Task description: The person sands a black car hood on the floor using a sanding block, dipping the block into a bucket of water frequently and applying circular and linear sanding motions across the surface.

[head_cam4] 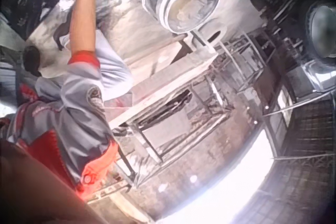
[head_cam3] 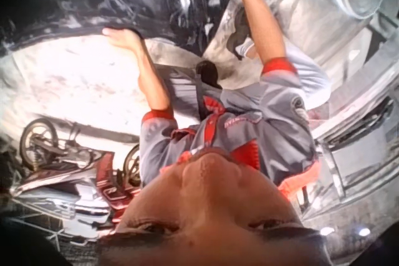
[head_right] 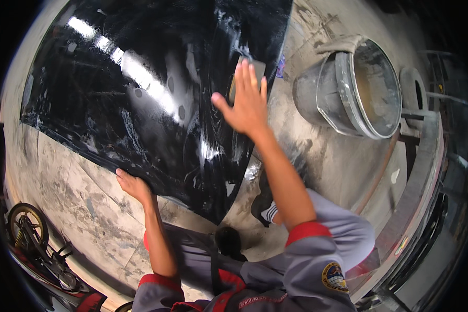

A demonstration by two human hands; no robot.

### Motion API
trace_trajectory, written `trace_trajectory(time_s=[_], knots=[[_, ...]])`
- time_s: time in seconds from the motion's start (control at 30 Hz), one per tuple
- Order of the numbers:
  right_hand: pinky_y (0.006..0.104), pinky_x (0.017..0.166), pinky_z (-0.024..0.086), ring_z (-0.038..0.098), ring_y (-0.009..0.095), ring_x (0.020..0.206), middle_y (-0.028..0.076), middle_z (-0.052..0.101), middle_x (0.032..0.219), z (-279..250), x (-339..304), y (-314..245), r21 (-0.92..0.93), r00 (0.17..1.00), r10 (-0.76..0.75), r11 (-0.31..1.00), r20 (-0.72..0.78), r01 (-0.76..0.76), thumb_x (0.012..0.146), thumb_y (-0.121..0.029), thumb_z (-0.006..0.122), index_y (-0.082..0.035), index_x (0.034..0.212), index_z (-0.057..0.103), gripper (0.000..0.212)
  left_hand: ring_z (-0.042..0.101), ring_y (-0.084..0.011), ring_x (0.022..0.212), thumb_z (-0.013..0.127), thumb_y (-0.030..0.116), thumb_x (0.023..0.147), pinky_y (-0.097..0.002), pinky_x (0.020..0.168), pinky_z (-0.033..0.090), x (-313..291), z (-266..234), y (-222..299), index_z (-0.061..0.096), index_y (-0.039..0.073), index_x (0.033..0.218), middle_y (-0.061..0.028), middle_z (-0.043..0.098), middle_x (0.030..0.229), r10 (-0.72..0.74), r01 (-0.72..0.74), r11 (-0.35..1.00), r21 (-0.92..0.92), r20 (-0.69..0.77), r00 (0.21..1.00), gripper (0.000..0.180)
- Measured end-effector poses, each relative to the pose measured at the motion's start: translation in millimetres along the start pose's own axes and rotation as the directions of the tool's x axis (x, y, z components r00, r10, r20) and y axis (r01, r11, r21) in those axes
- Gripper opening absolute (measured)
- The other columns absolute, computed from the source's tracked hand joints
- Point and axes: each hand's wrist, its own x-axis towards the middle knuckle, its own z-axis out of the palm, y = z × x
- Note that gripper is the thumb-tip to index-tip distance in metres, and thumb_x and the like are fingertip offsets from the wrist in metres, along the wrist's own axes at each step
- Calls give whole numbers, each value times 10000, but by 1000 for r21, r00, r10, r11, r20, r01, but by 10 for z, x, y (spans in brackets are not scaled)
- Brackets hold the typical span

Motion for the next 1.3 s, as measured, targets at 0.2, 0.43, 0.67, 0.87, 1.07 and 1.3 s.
trace_trajectory(time_s=[0.2,0.43,0.67,0.87,1.07,1.3], knots=[[641,1229,65,119,427,1576,249,121,1704,-9,-1347,-439,178,973,-3,983,230,-39,934,-738,477,70,1606,175,1094,533,-269,873,389,367,1139,-396,884,460,121,-203,36,535,-122,1043,-203,599,960,-33,39,995,90,-67,997,519],[567,1262,77,130,329,1591,183,153,1714,166,-109,236,72,986,163,984,-28,-160,1009,-577,499,5,1625,191,902,533,-295,877,386,396,1135,-418,884,457,17,-15,-60,529,-125,1027,-234,598,962,25,-24,999,25,-28,999,551],[643,1230,84,123,404,1581,251,129,1700,63,-2175,-909,234,975,66,965,213,-117,1050,-336,478,49,1614,184,743,567,-347,939,368,407,1134,-437,932,440,72,-171,-33,523,-129,1070,-277,600,1022,-15,15,996,93,-2,1000,561],[636,1228,83,117,401,1583,246,144,1699,-61,-2958,-1347,290,971,48,950,236,-117,987,-391,581,47,1609,201,850,569,-410,977,344,455,1126,-474,957,423,60,-90,-87,505,-116,1074,-298,588,1055,-43,43,999,17,18,999,595],[620,1236,111,146,360,1586,211,201,1694,81,-3227,-1398,204,973,-44,979,227,-3,919,-154,613,33,1596,257,787,551,-436,921,374,448,1120,-494,908,422,90,-281,-140,481,-94,1046,-317,574,993,23,-29,995,92,64,998,558],[594,1248,129,159,323,1590,169,161,1715,-535,-3261,-1176,319,816,-295,937,498,144,861,-1,501,-11,1615,242,797,568,-423,805,472,435,1096,-497,803,448,147,-347,-229,505,-78,1056,-280,593,858,75,-82,989,125,57,996,516]])
